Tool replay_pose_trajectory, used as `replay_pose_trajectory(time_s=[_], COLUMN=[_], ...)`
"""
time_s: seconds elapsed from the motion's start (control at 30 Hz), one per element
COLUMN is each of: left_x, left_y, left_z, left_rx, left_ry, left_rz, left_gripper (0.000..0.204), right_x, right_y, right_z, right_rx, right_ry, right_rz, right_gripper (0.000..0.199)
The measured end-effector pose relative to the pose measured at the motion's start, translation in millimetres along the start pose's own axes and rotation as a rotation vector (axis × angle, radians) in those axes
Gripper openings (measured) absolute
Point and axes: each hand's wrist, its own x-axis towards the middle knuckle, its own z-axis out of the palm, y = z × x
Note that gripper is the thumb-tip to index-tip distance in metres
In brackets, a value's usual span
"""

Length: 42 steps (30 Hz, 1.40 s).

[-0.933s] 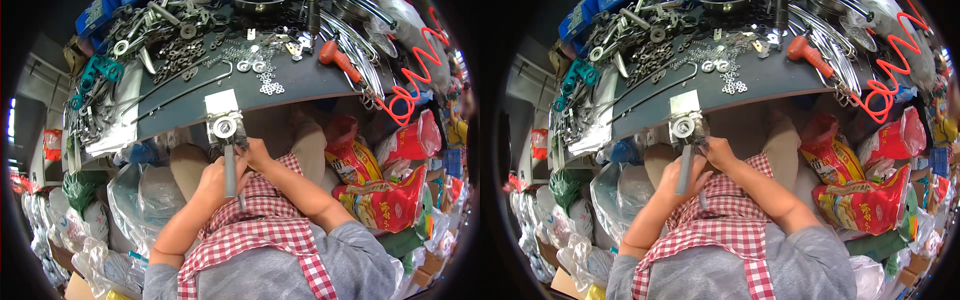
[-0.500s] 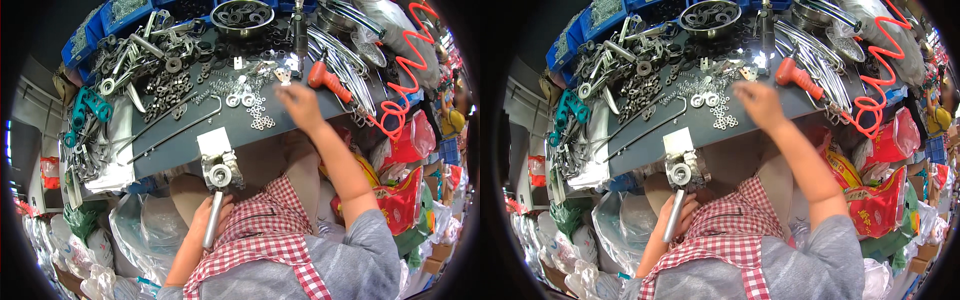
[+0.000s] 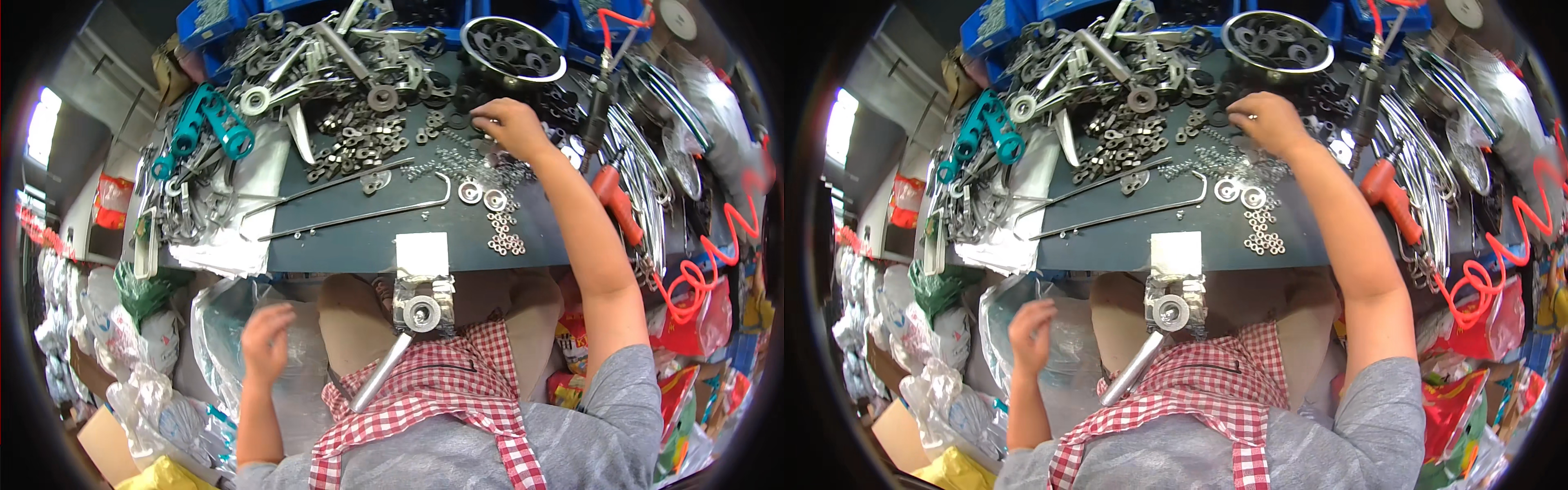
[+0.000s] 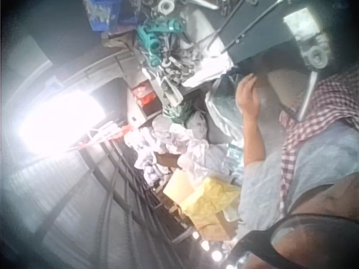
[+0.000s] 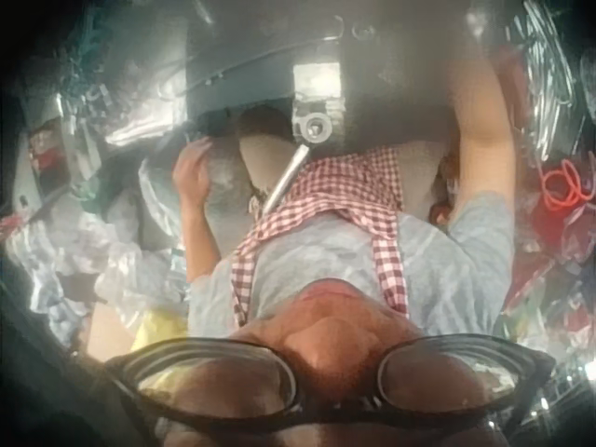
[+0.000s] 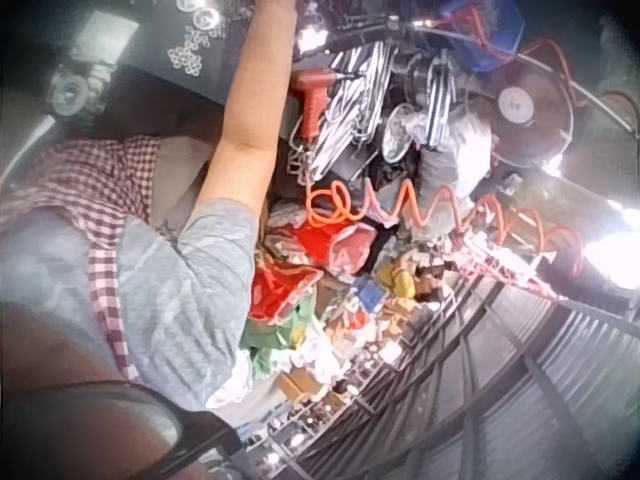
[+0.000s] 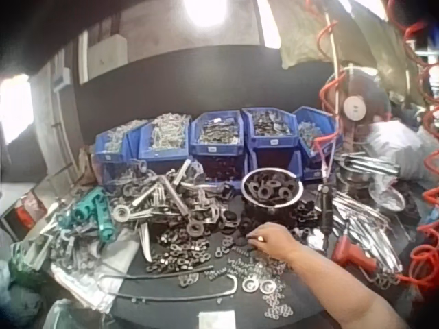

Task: The person assembles a sealant gun and other mechanical components by hand, using an electric drill, a heat gun, pliers, and a screwdriver to manipulate washers, nuts, metal plates, and plastic bags.

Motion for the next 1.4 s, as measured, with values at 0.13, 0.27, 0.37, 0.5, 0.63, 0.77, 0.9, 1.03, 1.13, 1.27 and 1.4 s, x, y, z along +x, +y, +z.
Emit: replay_pose_trajectory(time_s=[0.13, 0.27, 0.37, 0.5, 0.63, 0.77, 0.9, 1.03, 1.13, 1.27, 1.4], left_x=[49.8, 86.5, 133.2, 211.7, 256.3, 285.8, 264.9, 209.7, 150.7, 91.0, 64.4], left_y=[-13.8, -52.1, -93.1, -107.6, -108.1, -136.2, -123.1, -35.5, -6.1, 26.9, 39.6], left_z=[-13.8, -37.9, -61.1, -53.8, -25.3, -4.9, -45.8, -71.5, -59.7, -3.7, 45.3], left_rx=[0.172, 0.191, -0.021, -0.423, -1.244, -1.413, -1.213, -1.599, -1.609, -1.557, -1.492], left_ry=[0.065, 0.167, 0.282, 0.293, 0.228, 0.445, 0.348, 0.116, 0.007, -0.117, -0.174], left_rz=[0.136, 0.171, -0.049, -0.668, -0.934, -0.751, -0.41, -0.262, -0.126, -0.186, -0.174], left_gripper=[0.019, 0.017, 0.016, 0.031, 0.022, 0.013, 0.022, 0.055, 0.079, 0.087, 0.081], right_x=[22.2, 24.9, 25.2, 19.5, 11.4, 13.8, 13.7, 19.5, 2.0, -60.5, -100.0], right_y=[-4.5, -3.0, -4.1, -6.4, -3.3, -12.9, 3.5, -0.7, -47.0, -101.5, -131.8], right_z=[41.7, 43.0, 37.8, 39.3, 44.2, 46.8, 59.2, 41.7, 2.9, -27.0, -32.5], right_rx=[-0.535, -0.482, -0.348, -0.363, -0.508, -0.493, -0.662, -0.515, 0.698, 1.118, 1.148], right_ry=[-0.212, -0.291, -0.254, -0.204, -0.17, -0.129, -0.132, -0.012, 0.093, -0.007, -0.049], right_rz=[-0.051, 0.056, 0.204, 0.157, -0.013, -0.062, -0.175, 0.008, 0.496, 0.559, 0.673], right_gripper=[0.016, 0.016, 0.025, 0.024, 0.023, 0.016, 0.007, 0.013, 0.024, 0.022, 0.026])
